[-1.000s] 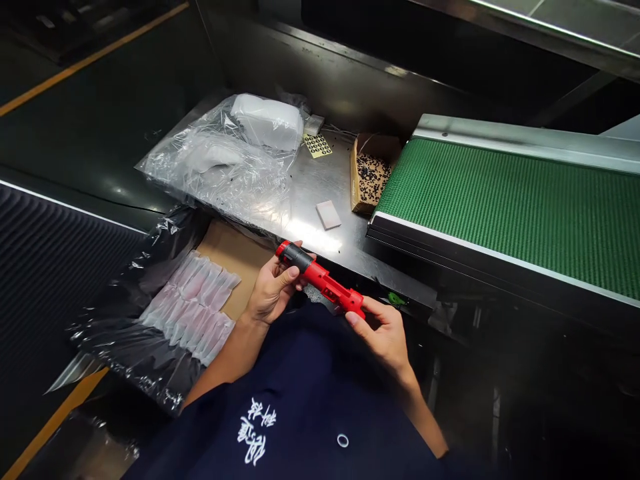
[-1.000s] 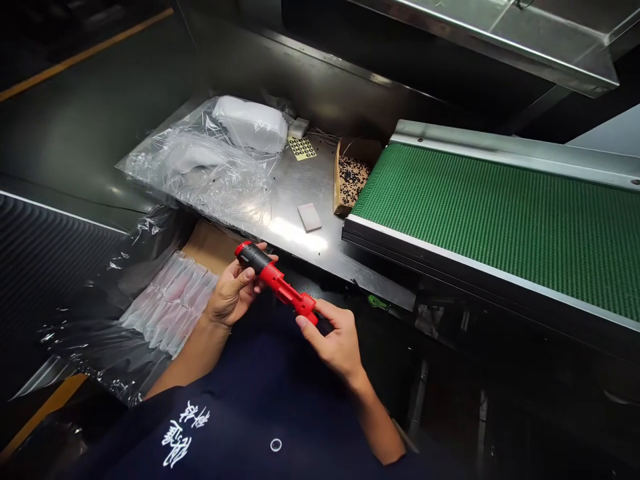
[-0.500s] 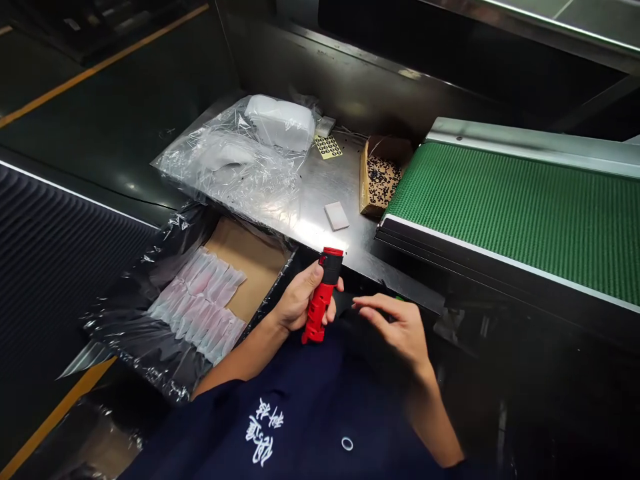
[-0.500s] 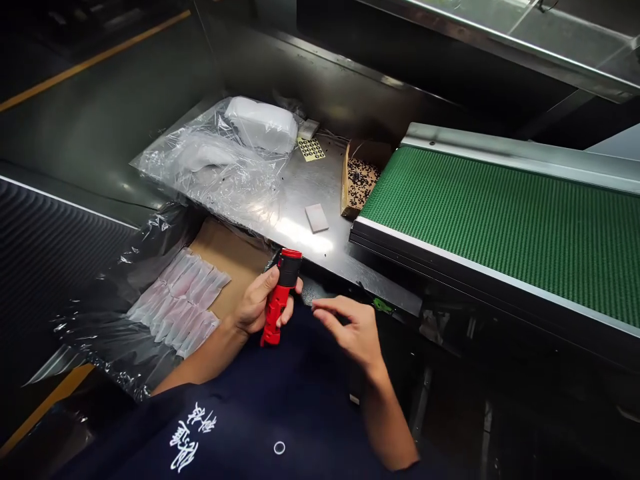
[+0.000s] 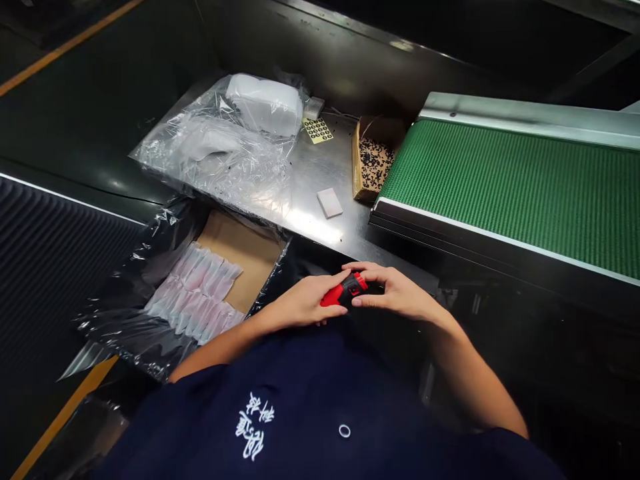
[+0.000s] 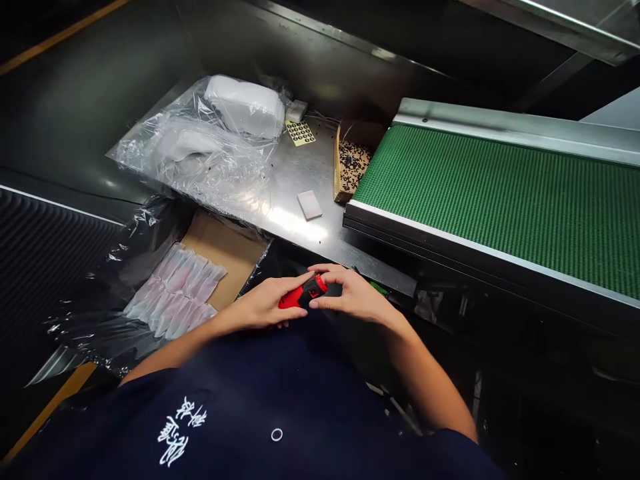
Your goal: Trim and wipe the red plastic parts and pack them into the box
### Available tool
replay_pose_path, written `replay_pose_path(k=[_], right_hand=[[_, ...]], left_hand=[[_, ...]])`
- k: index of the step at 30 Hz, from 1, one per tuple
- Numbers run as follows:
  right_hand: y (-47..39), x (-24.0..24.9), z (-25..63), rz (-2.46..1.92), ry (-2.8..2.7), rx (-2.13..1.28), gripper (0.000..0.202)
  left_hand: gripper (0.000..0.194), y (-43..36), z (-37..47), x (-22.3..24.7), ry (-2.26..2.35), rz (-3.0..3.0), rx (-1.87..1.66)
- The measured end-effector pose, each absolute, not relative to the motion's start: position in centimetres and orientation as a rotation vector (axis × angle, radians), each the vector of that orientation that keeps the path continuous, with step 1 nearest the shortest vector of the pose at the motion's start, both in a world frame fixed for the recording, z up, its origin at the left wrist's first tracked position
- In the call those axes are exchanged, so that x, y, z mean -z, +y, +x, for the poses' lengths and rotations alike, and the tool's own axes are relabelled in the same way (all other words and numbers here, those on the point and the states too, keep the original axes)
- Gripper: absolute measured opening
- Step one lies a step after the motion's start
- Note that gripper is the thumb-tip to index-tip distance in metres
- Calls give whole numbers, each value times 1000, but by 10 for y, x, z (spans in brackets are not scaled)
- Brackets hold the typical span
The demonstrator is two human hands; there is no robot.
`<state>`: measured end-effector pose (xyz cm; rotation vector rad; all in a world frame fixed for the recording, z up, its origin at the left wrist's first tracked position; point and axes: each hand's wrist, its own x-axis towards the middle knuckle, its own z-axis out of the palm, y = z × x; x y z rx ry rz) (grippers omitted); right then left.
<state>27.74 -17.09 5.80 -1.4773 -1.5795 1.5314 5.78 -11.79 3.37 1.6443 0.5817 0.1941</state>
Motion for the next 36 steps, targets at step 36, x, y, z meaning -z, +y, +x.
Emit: replay_pose_path(k=[36], right_hand=[[-129,-39,265,-1527,-1354,-1438,39]], left_hand=[[63,-101,34,-32,812,1415,-272]])
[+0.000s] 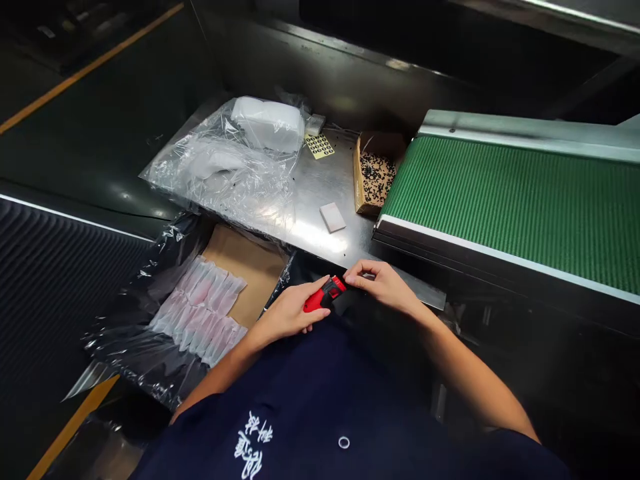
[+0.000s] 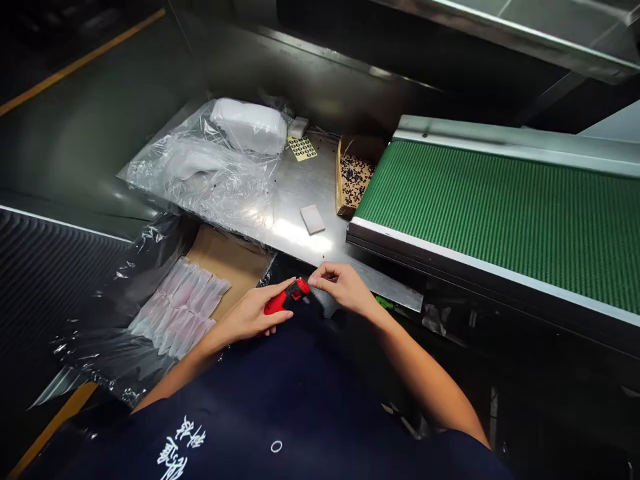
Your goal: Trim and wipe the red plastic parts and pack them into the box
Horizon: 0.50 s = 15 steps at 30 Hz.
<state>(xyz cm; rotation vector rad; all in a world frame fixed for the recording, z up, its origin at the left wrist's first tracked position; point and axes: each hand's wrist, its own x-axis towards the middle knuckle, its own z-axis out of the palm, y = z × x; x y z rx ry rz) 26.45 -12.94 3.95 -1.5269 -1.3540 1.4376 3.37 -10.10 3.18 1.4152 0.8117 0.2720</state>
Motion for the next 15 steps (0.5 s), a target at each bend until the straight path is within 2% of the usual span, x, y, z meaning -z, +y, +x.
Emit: replay_pose_path(k=[2,5,8,10,11,13,15], right_hand=[[-103,-51,273,-1617,-1641,-1109,28],[-45,-74,300,-1780,-1868,-592,14],[1,-95,323,-1983,-1770,-243,25],[7,-104,321,-1944,-1718,-227,31],[1,-106,315,-1886,-1717,-291,27],[-21,-108,295,-1746,-1751,-543,21],[-47,-108,274,-1624,-1797,-876,30]], left_hand=[[65,-101,26,-29,879,1335,-268],[81,-103,19,-26,905,1160,-289],[98,-104,17,-29,852,987,-364],[101,-103,18,-32,843,941,-423],[99,-102,19,-35,849,939,-454],[95,-98,21,-40,851,964,-508],[90,-93,23,-44,840,1009,-539]])
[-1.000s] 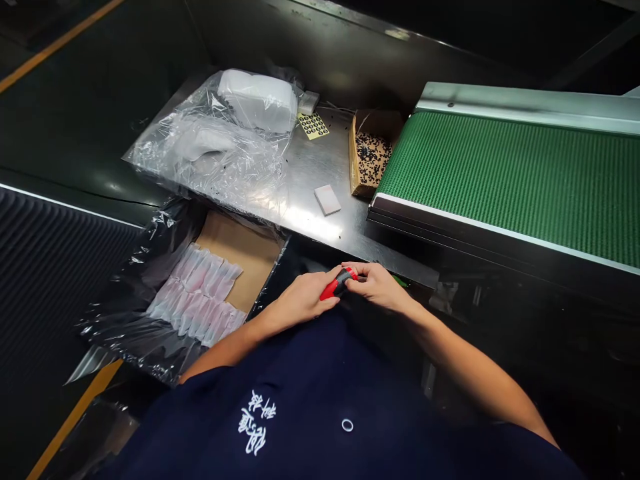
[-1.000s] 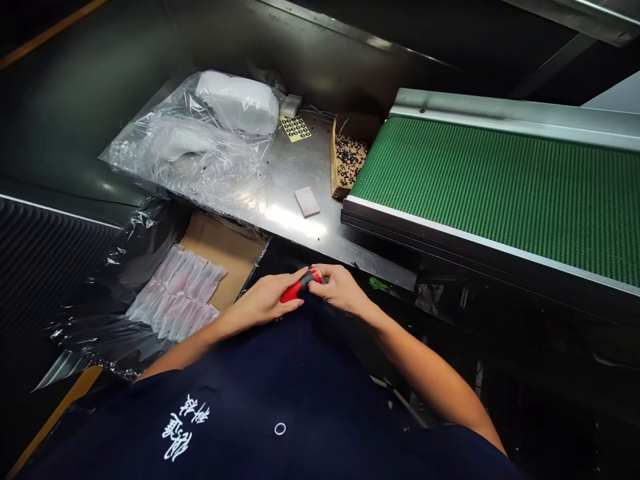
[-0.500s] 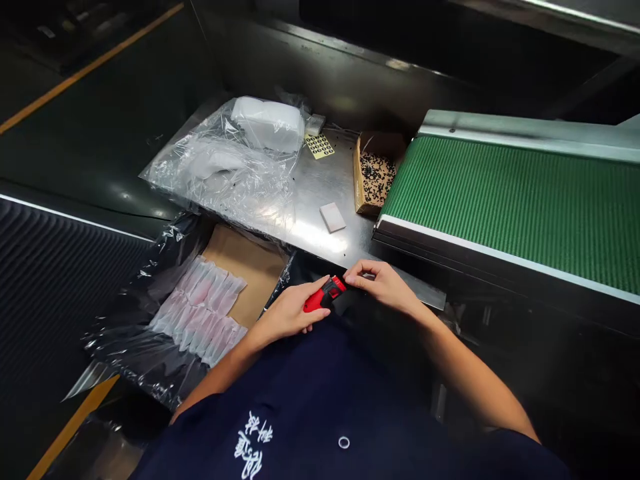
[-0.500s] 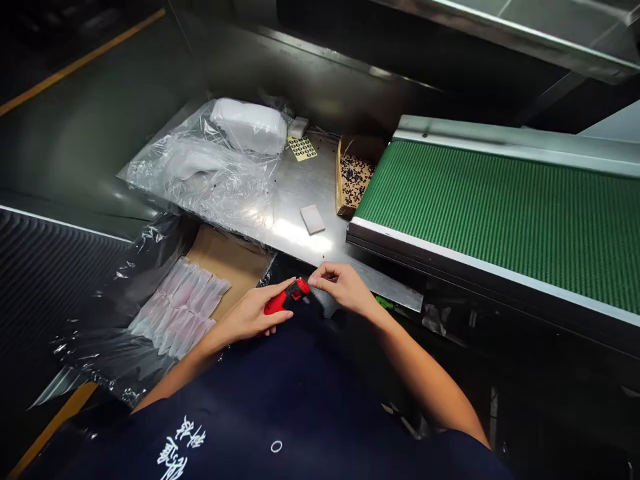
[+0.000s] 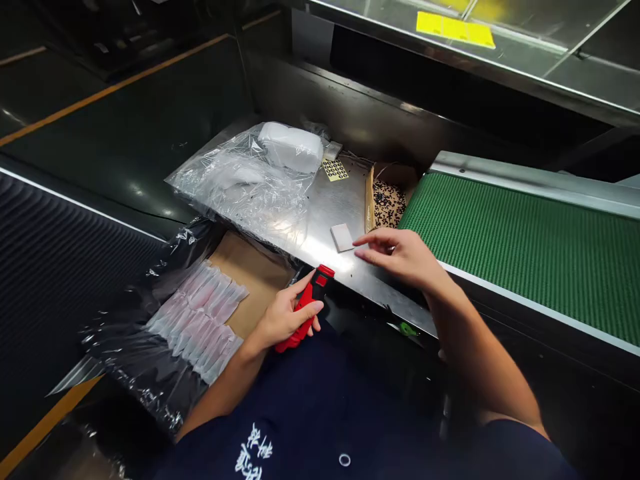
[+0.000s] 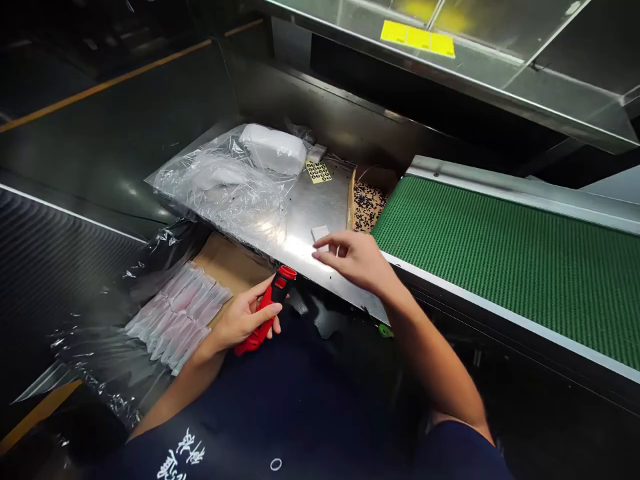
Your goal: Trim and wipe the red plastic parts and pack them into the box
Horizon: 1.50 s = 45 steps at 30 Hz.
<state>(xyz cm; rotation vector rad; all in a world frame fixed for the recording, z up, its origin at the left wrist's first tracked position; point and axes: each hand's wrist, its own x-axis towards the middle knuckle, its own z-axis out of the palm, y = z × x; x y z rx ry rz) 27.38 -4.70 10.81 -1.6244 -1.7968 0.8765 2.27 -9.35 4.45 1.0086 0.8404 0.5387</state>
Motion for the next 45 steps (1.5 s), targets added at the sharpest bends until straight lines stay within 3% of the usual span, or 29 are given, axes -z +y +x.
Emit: replay_pose_path(k=[3,5,13,21,26,33,45], right_hand=[[-73,-104,253,-1523,-1818,-1229,40],[-78,-100,247,-1513,-1853,-1319,37],[-97,-92,246,-1554,-1871,-1283,20],[-111,-85,244,-1496,-1703,-1332,25],[-114,-78,240,-1571,-1610,-1551,23],[-126,-83,237,-1875,-1887,-875,13],[-124,-91,253,-1626,-1867,-1228,16]], left_hand=[[81,-91,27,-50,825,1099,-554],[75,-91,30,-50,831,1192,-559],[62,-96,37,-46,774,1450,-513],[57,-103,38,-57,780,1485,-462],[54,-111,37,-44,817,1591,-449],[55,-112,40,-39,944,1955,-516],[57,-111,39,-52,838,1848,-427]])
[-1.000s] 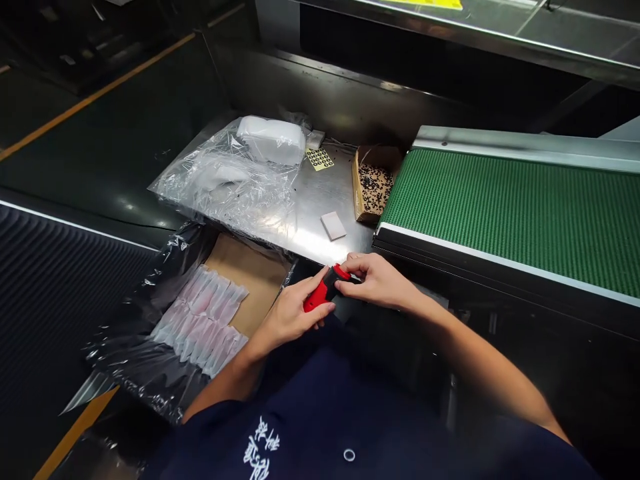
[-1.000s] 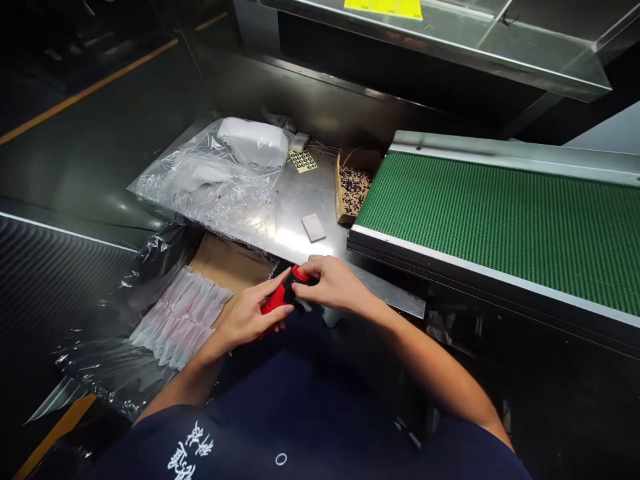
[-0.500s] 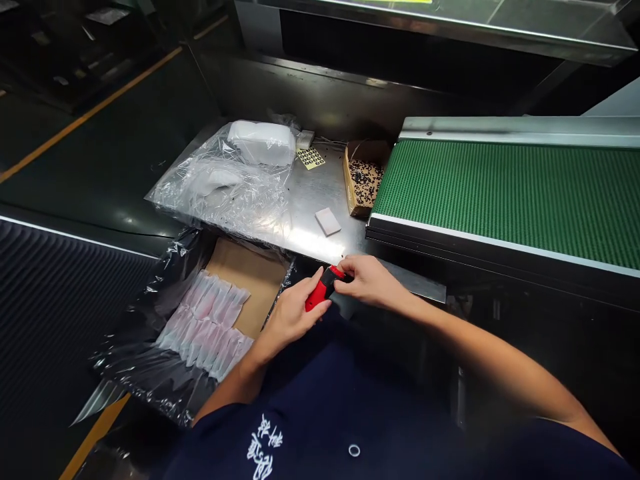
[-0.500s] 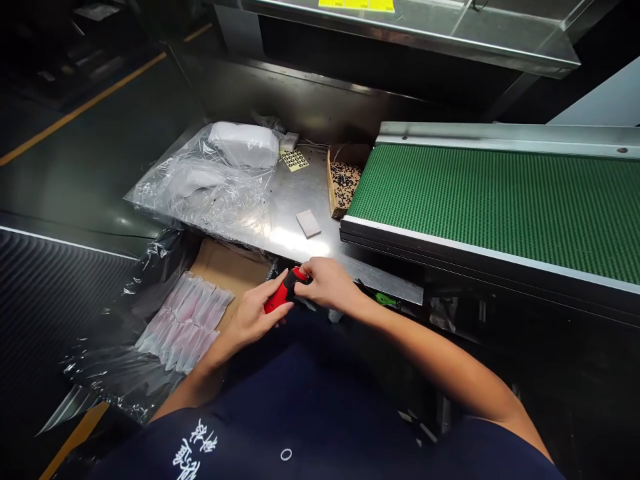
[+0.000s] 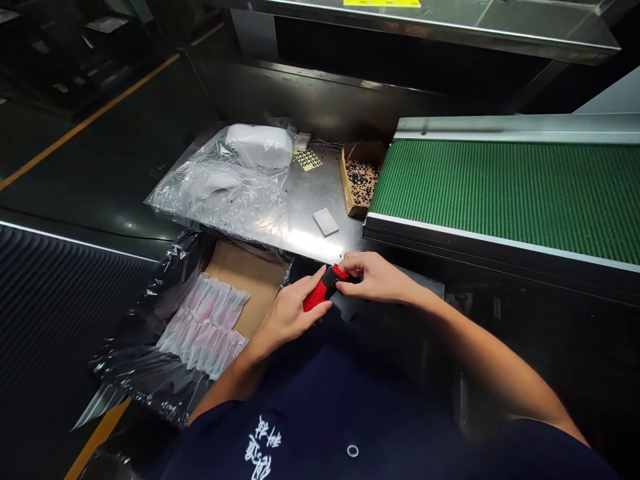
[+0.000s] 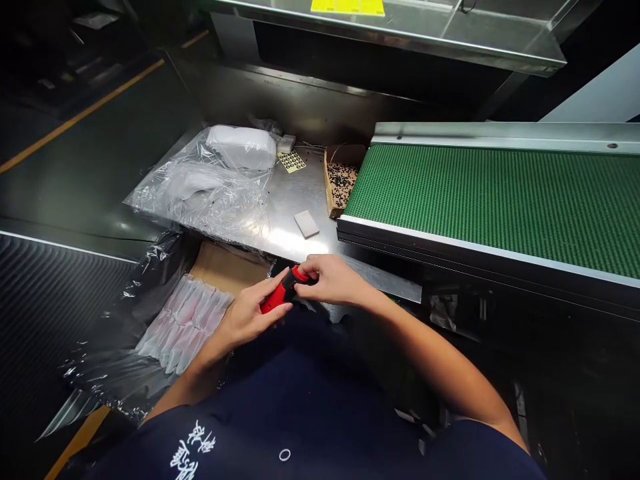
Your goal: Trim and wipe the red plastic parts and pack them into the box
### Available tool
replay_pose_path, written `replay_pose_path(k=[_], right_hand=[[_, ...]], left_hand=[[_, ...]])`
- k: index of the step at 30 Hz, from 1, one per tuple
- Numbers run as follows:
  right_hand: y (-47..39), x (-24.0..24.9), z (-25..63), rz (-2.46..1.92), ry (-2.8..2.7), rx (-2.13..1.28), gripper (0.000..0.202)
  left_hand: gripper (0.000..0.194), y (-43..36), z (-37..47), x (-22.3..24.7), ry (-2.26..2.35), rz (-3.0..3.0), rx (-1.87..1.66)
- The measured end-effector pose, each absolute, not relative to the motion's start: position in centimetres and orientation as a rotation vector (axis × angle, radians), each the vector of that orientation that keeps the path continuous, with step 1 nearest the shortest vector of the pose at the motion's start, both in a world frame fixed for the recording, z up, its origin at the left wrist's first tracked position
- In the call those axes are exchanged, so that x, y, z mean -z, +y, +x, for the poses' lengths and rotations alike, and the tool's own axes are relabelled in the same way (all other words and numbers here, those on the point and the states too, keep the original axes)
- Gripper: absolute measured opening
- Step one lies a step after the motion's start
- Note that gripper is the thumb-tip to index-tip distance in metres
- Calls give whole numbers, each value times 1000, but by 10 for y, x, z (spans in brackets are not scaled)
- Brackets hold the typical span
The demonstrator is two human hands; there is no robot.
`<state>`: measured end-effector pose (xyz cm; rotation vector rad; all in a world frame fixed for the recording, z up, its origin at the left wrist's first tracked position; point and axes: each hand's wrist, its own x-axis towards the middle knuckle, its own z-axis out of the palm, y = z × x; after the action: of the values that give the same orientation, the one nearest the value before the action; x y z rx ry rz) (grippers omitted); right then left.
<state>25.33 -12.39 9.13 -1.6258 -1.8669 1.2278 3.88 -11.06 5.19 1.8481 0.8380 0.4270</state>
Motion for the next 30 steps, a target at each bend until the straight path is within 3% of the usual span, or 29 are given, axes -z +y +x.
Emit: replay_pose_path(k=[12,18,24,27,30], right_hand=[[-124,-91,255,-1594,-1817,-1514,25],[-135,-84,236,-1883,-1809,-933,11],[-164,-61,228,-1647,-1258,-497,16],[-178,-40,220,-1660,-1172,-634,27],[-186,-22,207,-1608,-1101,-1060,32]], left_hand=[[57,-111,36,-53,798,1872,-402],[53,-112,38,-51,883,1863,-423],[69,-108,45,-43,952,1265,-542],[71,-104,48,-40,873,949,-580],[62,-100,54,-37,833,735,-686]])
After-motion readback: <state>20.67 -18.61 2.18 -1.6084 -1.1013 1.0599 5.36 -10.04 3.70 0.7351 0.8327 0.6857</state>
